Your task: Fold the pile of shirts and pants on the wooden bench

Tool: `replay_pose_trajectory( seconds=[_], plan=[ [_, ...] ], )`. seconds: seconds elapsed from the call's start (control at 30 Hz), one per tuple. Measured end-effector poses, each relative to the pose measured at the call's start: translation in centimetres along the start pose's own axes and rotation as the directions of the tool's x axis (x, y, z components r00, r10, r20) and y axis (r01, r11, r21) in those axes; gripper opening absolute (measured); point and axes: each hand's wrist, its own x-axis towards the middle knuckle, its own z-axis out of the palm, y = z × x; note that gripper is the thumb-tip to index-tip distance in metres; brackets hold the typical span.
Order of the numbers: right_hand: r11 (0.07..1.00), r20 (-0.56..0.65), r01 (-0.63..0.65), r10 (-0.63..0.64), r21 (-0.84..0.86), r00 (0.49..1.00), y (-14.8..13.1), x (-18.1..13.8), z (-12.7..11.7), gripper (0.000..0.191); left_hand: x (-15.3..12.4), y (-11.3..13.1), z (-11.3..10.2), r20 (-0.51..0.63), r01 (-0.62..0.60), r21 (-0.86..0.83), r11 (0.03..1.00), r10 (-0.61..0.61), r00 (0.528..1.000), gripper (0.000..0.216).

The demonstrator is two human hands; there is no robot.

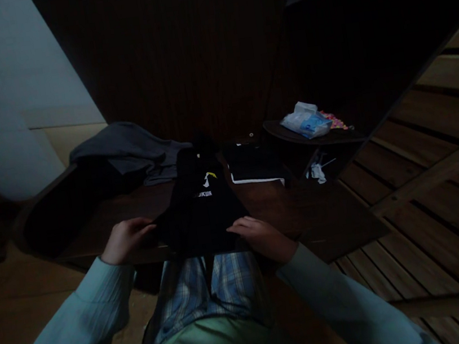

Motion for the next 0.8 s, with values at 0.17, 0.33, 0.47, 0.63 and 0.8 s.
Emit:
replay_pose_trajectory(
  seconds=[0.17,0.33,0.47,0.63,0.8],
  plan=[
    [0.999,-0.102,-0.046,0.048,0.027,0.994,-0.6,1.1,-1.0,0.023,0.1,1.7,-0.5,-0.140,0.006,-0.071,0.997,-0.016,0.990,0.019],
    [0.984,-0.202,-0.047,0.082,0.173,0.976,-4.2,5.9,-1.8,0.032,-0.2,4.8,-0.2,-0.255,-0.089,-0.209,0.974,0.034,0.966,0.013],
    [0.983,-0.204,0.128,-0.099,0.134,0.974,-6.6,10.6,-2.0,0.049,-0.5,6.7,0.5,-0.323,-0.188,-0.305,0.934,0.084,0.943,0.015],
    [0.985,-0.189,0.173,-0.172,-0.015,0.967,-7.5,14.5,-1.8,0.023,-1.4,7.2,1.9,-0.472,-0.214,-0.375,0.902,0.013,0.881,0.028],
    [0.977,-0.152,0.213,-0.214,-0.019,0.965,-8.0,15.4,-1.6,0.018,-1.2,6.0,3.1,-0.339,-0.129,-0.298,0.946,0.022,0.940,0.013]
  ],
)
